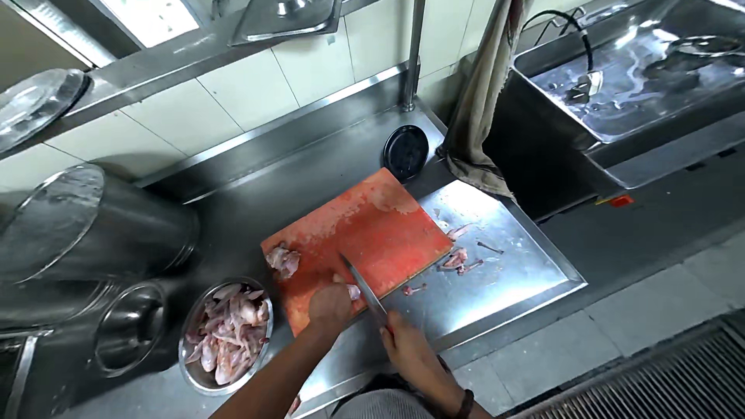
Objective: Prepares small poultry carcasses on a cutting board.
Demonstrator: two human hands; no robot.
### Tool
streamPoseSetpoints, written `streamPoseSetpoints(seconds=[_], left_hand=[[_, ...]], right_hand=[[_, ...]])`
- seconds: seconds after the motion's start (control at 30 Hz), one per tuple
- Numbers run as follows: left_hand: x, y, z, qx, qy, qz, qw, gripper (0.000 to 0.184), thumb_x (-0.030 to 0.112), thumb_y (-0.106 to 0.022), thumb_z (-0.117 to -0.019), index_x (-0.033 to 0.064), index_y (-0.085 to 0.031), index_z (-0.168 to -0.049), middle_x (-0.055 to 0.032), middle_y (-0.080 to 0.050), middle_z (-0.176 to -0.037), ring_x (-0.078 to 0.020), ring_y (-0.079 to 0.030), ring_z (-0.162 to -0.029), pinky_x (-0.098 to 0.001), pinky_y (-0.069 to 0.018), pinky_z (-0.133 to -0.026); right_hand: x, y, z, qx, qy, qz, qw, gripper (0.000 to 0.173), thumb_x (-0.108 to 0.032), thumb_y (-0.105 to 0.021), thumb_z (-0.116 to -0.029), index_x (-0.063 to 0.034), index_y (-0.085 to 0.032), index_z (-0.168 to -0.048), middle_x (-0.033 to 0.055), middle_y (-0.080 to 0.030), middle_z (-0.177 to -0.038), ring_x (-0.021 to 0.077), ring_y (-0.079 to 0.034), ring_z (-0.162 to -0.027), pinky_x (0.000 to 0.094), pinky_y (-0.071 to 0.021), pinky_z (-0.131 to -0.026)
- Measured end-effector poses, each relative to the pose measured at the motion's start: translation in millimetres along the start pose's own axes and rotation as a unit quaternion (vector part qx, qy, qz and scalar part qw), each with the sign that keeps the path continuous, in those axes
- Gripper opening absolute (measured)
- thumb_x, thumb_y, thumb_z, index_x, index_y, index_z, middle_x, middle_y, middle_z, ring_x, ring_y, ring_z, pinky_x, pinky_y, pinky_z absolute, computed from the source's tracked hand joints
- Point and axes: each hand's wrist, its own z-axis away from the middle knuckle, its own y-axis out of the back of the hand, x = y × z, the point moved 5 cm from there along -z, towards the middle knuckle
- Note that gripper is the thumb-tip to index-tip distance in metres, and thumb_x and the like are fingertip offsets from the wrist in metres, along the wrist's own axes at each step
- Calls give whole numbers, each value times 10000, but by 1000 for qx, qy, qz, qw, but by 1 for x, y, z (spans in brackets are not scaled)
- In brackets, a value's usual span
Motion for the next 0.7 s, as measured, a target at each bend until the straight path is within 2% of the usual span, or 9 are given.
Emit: streamPoseSetpoints(seconds=[0.23, 0.43, 0.57, 0.7], left_hand=[[-1, -3, -3, 3, 3, 0, 1000, 452, 183, -448, -1038, 62, -413, -1472, -193, -698, -1194, -380, -700, -1104, -551, -573, -888], [0, -4, -5, 6, 15, 11, 1000, 418, 187, -439, -1043, 73, -431, -1445, -179, -704, -1180, -367, -706, -1092, -532, -581, -872], [2, -6, -5, 3, 17, 25, 1000, 428, 184, -434, -1047, 69, -425, -1460, -182, -702, -1192, -373, -700, -1107, -544, -575, -888], [3, -7, -3, 6, 11, 25, 1000, 420, 190, -439, -1047, 51, -447, -1443, -190, -701, -1186, -378, -698, -1107, -550, -573, -889]], right_hand=[[15, -4, -1, -11, 26, -8, 1000, 368, -387, -433, -1065, -112, -537, -1285, 110, -675, -870, 294, -703, -810, 491, -578, -746], [20, 1, -4, -25, 27, 8, 999, 366, -396, -439, -1060, -113, -543, -1269, 108, -671, -874, 292, -701, -815, 494, -576, -744], [4, 7, -20, -17, 44, 13, 999, 373, -387, -426, -1067, -93, -542, -1264, 115, -672, -903, 294, -701, -838, 488, -575, -769], [-26, 16, -42, -5, 48, 63, 997, 376, -352, -390, -1076, -91, -543, -1300, 137, -695, -1007, 313, -714, -950, 504, -578, -843]])
